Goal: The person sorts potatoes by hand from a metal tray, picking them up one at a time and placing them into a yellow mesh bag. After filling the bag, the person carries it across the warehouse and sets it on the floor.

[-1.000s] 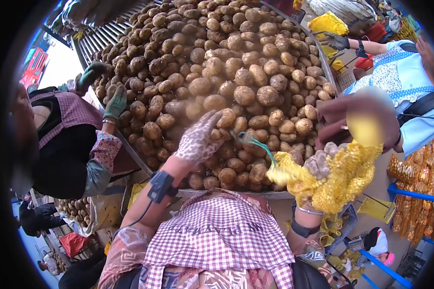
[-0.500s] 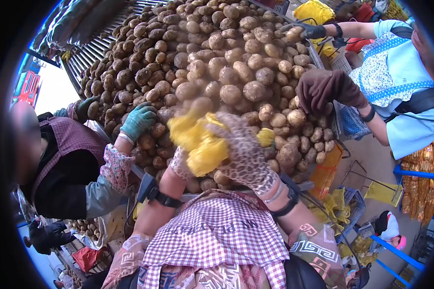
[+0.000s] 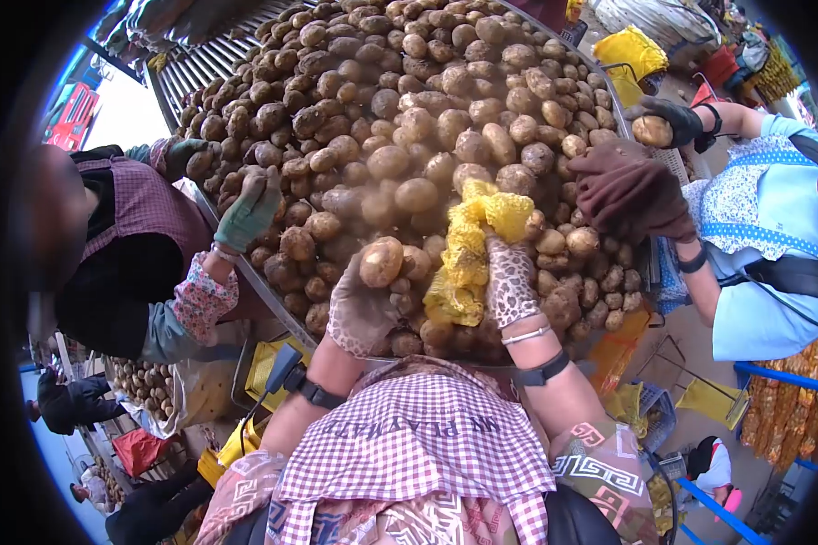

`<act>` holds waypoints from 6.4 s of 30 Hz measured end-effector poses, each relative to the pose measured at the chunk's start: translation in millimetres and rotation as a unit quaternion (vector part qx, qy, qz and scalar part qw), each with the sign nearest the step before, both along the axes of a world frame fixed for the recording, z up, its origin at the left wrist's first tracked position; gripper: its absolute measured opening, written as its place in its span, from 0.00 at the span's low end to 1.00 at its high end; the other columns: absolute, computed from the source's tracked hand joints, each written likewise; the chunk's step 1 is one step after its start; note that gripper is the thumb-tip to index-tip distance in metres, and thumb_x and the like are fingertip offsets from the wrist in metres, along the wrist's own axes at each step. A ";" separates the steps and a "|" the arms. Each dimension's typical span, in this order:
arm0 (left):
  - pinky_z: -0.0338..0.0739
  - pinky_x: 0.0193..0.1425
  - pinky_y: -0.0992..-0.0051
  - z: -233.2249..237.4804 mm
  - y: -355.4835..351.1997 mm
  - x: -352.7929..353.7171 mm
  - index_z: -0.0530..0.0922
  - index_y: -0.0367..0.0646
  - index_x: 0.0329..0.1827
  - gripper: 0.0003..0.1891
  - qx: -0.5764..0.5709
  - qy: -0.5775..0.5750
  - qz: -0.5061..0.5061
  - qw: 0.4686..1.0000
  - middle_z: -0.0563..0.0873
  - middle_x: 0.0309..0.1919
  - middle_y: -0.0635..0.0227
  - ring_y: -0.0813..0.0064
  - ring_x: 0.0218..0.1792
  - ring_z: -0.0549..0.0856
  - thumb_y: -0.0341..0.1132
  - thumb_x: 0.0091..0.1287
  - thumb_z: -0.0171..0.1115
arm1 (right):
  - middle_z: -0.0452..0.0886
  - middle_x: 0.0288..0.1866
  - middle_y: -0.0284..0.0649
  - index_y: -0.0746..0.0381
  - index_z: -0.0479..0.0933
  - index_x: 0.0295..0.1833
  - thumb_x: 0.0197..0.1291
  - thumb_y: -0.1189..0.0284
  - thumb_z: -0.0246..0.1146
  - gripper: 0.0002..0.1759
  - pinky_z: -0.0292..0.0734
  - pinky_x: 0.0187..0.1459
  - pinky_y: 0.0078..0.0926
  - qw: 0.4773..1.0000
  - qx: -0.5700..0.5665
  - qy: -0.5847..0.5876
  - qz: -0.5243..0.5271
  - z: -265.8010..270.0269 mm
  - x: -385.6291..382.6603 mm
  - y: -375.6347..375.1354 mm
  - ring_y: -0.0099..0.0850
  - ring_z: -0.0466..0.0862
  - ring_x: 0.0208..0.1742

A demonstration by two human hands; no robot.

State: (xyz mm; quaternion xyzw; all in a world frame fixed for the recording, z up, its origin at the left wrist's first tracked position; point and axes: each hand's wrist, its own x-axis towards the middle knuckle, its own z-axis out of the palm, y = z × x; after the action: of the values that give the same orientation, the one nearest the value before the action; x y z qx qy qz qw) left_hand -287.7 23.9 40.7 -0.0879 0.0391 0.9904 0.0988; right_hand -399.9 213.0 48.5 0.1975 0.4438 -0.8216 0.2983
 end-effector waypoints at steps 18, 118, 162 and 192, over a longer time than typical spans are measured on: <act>0.78 0.49 0.62 -4.6 0.7 19.4 0.71 0.47 0.63 0.34 -0.052 -0.094 0.032 0.994 0.81 0.53 0.60 0.63 0.50 0.81 0.64 0.65 0.51 | 0.80 0.52 0.47 0.68 0.72 0.57 0.61 0.68 0.65 0.22 0.76 0.55 0.33 0.991 0.115 0.069 0.000 10.6 15.0 -22.3 0.37 0.80 0.55; 0.77 0.30 0.64 -165.9 -78.4 341.1 0.76 0.42 0.50 0.14 -0.304 -0.586 0.420 0.622 0.81 0.37 0.57 0.62 0.30 0.81 0.42 0.69 0.56 | 0.62 0.72 0.47 0.58 0.64 0.69 0.43 0.64 0.73 0.44 0.53 0.72 0.46 0.398 0.536 0.631 0.395 0.2 51.7 -10.7 0.48 0.60 0.73; 0.70 0.59 0.73 -226.1 -223.7 441.4 0.71 0.36 0.61 0.26 -0.557 -0.268 -0.087 0.781 0.79 0.53 0.65 0.75 0.51 0.77 0.48 0.69 0.59 | 0.82 0.33 0.56 0.63 0.81 0.37 0.66 0.59 0.52 0.20 0.75 0.46 0.49 0.754 0.476 0.173 0.419 -177.0 522.2 -260.5 0.51 0.82 0.40; 0.73 0.31 0.71 -128.7 -227.8 505.0 0.82 0.37 0.39 0.20 -0.771 -0.211 -0.094 0.593 0.84 0.27 0.64 0.74 0.28 0.81 0.50 0.66 0.62 | 0.80 0.53 0.58 0.68 0.79 0.52 0.61 0.45 0.54 0.34 0.73 0.59 0.39 0.622 0.416 0.175 0.640 -201.6 439.5 -317.2 0.48 0.79 0.58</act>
State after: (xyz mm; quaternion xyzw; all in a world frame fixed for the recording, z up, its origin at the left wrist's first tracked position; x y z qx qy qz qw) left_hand 217.4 -203.9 -88.0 -0.3333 0.7747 0.5295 0.0918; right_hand 39.6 -104.2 -153.0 -0.1804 0.7967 -0.1697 0.5514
